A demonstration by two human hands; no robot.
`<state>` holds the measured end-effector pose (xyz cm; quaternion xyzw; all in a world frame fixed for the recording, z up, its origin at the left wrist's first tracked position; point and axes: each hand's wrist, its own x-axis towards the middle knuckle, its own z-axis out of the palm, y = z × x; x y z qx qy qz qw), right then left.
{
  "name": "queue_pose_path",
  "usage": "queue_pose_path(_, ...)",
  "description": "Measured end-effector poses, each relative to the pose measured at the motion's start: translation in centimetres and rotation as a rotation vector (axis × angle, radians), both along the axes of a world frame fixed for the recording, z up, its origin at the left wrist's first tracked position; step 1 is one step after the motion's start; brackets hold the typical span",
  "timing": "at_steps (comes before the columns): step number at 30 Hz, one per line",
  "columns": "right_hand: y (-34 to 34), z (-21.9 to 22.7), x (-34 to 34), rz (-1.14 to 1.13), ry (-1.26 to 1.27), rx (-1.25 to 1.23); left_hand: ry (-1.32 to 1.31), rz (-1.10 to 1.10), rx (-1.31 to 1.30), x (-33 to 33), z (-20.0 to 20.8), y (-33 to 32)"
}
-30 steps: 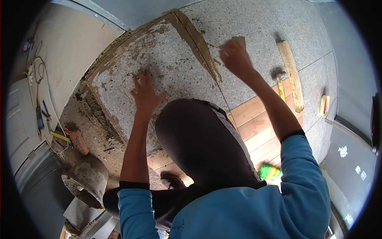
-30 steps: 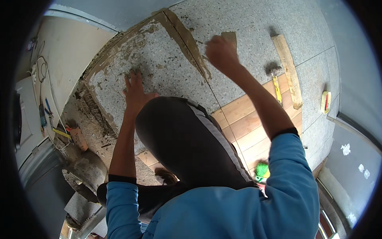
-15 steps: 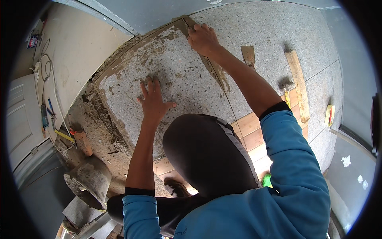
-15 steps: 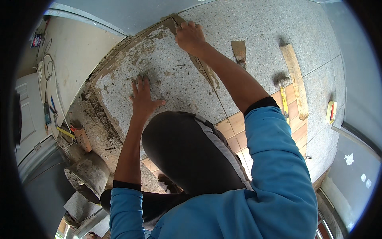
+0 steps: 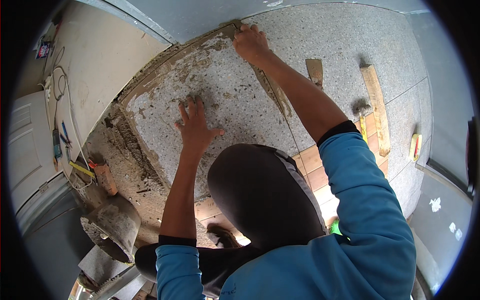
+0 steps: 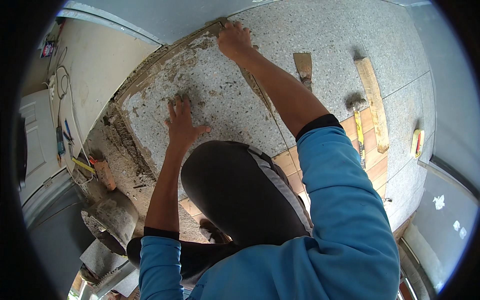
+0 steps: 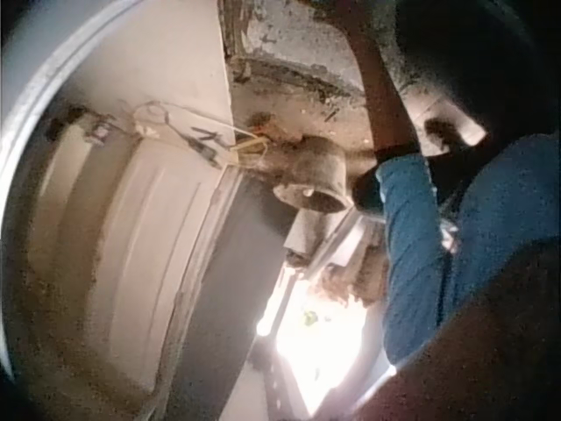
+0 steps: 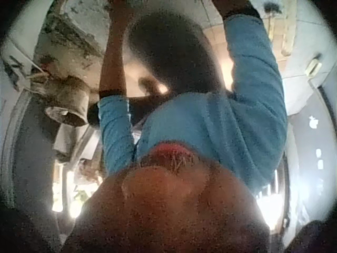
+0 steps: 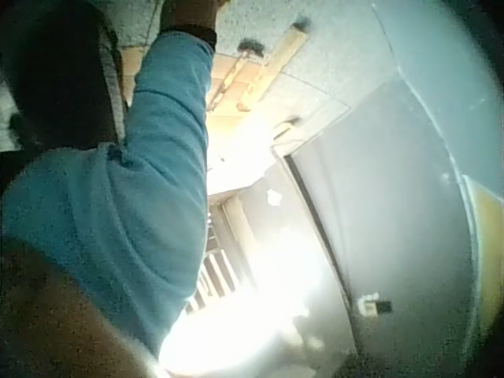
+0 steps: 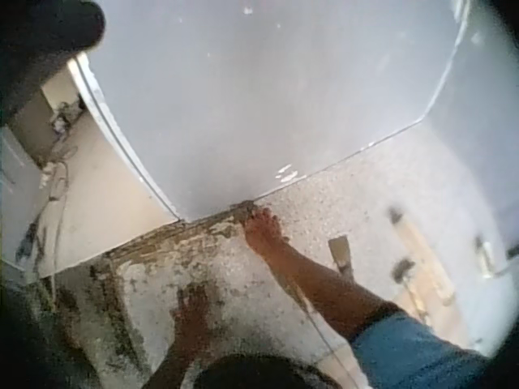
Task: Replacing or repairing a floor tile by applying adhesive and leveling the tile.
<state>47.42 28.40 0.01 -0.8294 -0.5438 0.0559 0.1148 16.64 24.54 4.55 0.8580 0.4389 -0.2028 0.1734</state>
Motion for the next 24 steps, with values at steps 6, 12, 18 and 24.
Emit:
queue_pose_path(6,0.2,-1.1,0.5,-0.182,0.245,0.067,0.002,0.009,0.0,0.1,0.1,0.0)
queue_pose_path(12,0.4,-0.1,1.0,-0.208,0.317,0.024,0.0,0.006,0.013,-0.1,-0.3,0.0)
queue_pose_path(18,-0.4,0.1,1.3,-0.129,0.215,0.004,0.009,-0.003,0.032,0.0,0.0,0.0)
queue_pose_path(24,-17.3,-0.3,15.0,-0.182,-0.071,0.237,0.013,-0.015,0.041,-0.1,0.3,-0.1)
